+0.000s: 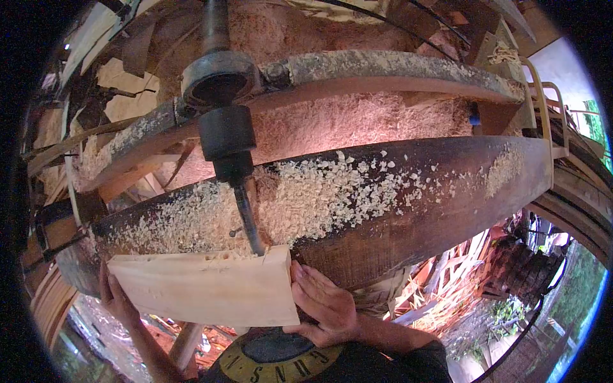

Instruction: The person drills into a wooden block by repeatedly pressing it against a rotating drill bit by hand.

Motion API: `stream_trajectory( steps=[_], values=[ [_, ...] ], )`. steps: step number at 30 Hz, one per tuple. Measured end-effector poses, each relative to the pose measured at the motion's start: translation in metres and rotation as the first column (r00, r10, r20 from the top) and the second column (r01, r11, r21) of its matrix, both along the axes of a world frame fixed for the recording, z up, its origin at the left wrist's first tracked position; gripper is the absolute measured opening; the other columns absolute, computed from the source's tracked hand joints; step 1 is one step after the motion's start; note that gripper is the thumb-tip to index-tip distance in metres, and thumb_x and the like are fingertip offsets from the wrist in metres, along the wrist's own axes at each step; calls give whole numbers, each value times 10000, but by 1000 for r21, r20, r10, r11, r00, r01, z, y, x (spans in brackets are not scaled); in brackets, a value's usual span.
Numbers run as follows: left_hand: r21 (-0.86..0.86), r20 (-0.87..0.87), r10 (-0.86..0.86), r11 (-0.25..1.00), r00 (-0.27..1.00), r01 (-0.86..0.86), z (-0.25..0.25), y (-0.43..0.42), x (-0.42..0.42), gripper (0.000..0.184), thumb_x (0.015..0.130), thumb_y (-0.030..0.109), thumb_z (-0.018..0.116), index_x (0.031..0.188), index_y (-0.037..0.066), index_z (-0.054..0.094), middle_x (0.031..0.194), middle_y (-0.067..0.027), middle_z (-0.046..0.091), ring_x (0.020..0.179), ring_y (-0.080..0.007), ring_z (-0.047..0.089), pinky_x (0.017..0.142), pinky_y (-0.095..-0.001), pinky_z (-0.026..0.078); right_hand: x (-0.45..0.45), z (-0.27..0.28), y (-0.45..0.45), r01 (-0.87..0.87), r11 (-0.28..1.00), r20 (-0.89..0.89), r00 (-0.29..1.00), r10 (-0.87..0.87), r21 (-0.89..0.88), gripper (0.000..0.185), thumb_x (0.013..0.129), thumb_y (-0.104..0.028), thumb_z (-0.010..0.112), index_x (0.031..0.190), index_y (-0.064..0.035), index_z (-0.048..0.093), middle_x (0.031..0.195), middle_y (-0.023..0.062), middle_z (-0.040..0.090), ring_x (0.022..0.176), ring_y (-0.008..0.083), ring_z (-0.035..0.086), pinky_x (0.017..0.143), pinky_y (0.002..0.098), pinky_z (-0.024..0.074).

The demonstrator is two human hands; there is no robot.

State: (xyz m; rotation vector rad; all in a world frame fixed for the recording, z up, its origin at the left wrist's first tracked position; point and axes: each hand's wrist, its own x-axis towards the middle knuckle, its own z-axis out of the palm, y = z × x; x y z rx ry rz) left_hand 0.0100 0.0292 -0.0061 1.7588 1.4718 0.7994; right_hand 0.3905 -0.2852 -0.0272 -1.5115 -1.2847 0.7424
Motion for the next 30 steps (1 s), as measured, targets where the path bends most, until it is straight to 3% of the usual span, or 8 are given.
stream_trajectory(
  steps=[2,5,14,17,26,30],
  values=[
    [-14,-1,18,1000,1000,-18,2,-1,1,450,1085,176,552,1464,-65,528,1468,-164,594,1317,-245,566,1126,-393,454,1,0,3,6,1000,-2,1000,-6,25,814,838,-338,855,1412,114,497,1475,392,479,1387,526,497,1136,616,431],
    [-23,19,41,999,999,-41,2,-1,6,442,1085,172,553,1456,-66,537,1461,-166,597,1307,-245,573,1116,-388,464,14,10,15,-57,986,-41,998,52,-155,797,854,-339,842,1404,126,500,1473,399,477,1390,531,489,1140,613,425],
    [1,-8,104,995,995,-104,-4,5,3,426,1081,147,557,1451,-64,546,1447,-167,607,1278,-236,593,1103,-370,474,14,-5,20,6,999,-26,1000,-5,40,815,883,-351,815,1440,131,466,1483,422,450,1410,518,472,1160,589,406],
    [-11,32,134,991,990,-133,-2,2,13,438,1077,155,567,1456,-64,542,1438,-170,615,1280,-234,593,1102,-368,476,22,13,25,-63,980,13,998,67,-188,827,877,-348,819,1436,145,460,1486,426,443,1421,511,462,1178,560,393],
    [18,-12,118,993,993,-117,-10,-20,30,465,1071,148,574,1482,-60,512,1479,-178,587,1313,-240,583,1106,-369,475,33,23,11,42,976,-134,988,-72,-213,833,933,-336,745,1494,161,383,1525,438,384,1443,536,419,1197,532,357],
    [20,29,81,996,996,-81,-7,-29,46,473,1069,139,576,1489,-64,501,1483,-196,577,1307,-244,586,1098,-364,483,43,15,-2,44,990,-99,993,-58,-135,861,947,-339,730,1511,179,336,1532,423,393,1448,538,410,1199,527,350]
  ],
)
